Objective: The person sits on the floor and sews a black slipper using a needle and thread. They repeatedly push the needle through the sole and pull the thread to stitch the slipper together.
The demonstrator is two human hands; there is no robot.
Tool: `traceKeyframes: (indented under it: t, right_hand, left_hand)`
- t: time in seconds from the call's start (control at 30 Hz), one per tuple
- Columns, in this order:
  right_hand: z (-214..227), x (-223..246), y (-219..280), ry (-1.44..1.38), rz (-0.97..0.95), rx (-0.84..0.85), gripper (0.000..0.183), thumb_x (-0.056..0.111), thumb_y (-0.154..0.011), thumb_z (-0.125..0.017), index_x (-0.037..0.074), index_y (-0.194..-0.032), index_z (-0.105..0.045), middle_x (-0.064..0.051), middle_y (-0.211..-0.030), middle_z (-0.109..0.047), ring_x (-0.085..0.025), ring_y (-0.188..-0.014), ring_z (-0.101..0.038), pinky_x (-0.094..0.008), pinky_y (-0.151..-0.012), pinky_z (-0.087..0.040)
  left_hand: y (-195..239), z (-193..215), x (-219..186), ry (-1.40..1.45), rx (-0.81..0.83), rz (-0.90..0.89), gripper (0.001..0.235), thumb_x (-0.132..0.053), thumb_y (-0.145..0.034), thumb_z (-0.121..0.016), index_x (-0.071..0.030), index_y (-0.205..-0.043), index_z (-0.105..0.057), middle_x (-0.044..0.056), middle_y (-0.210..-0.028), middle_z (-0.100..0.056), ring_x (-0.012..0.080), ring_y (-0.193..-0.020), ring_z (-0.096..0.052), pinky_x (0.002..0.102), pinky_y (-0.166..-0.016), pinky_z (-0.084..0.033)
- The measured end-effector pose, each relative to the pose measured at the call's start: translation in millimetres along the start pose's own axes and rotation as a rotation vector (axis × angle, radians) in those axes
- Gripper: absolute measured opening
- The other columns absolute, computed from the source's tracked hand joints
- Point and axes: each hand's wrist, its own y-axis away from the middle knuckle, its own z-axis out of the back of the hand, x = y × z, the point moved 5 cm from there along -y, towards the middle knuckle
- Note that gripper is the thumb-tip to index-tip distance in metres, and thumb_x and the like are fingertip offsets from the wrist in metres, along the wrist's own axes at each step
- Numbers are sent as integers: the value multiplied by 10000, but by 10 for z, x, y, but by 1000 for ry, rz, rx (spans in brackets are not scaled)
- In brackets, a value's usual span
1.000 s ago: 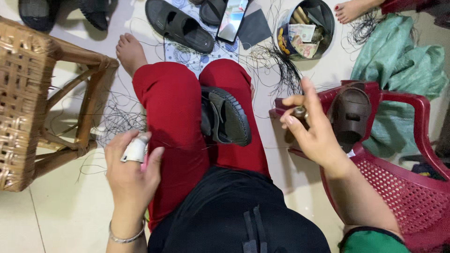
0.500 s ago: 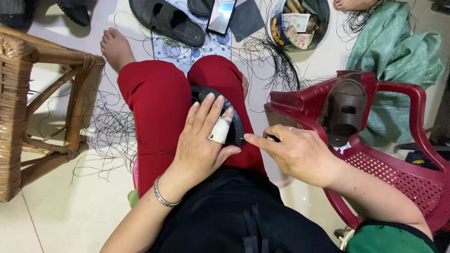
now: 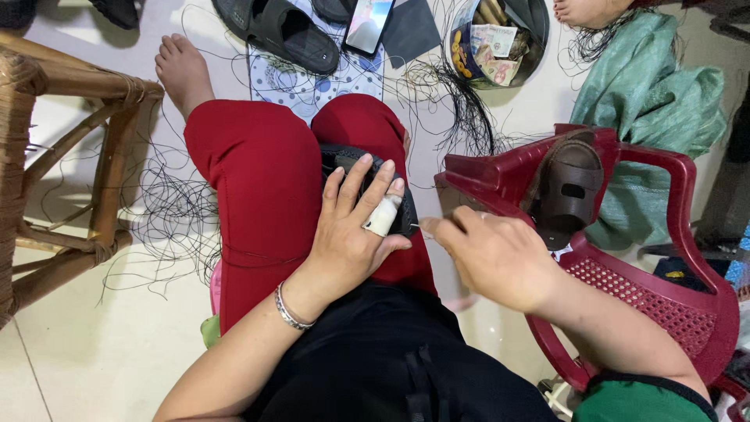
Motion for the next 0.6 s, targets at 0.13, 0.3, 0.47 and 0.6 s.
traceKeyframes:
  t: [0.13,0.3,0.47,0.6]
  right_hand:
    - [-453,-324,-56,-233,56,-38,105,264,-1036,-524,185,-1074,-583,-56,-760,-562,-346,-616,-680,-444,-514,-554]
    - [-400,-282,-197,-353,182,-84,86,221,-1009,-582,141,-995,-553,-58,-695,-567,-338,-592,-671,-445,-483,-538]
    - [-237,-127,-343,-251,219,-89,179,263,-1058,-502,123,-949,-526,-43,-674,-556,-322,-542,-654,-447,-455,-517]
    - [-446,-242,-255,-372,234,-209,78,208,-1013,-577,130,-1020,-582,-44,-709,-596,-293,-588,-681,-396,-492,-544]
  left_hand:
    - [17,51,67,73,-9,-3,848,-500,-815,-789,-36,-1477,-531,222,-1571,-470,504,-1458,-395,686,-1165,-278]
    - [33,80,97,145,-21,-7,864,-485,-811,-794,-23,-1486,-514,216,-1595,-442,513,-1473,-376,677,-1185,-265]
    - [25,69,121,127,-8,-9,874,-478,-817,-804,-15,-1494,-502,213,-1601,-436,510,-1480,-367,669,-1189,-261]
    - [-10,261,-45,53,-89,-20,832,-397,-858,-807,18,-1496,-471,292,-1521,-480,556,-1405,-445,678,-1166,-323]
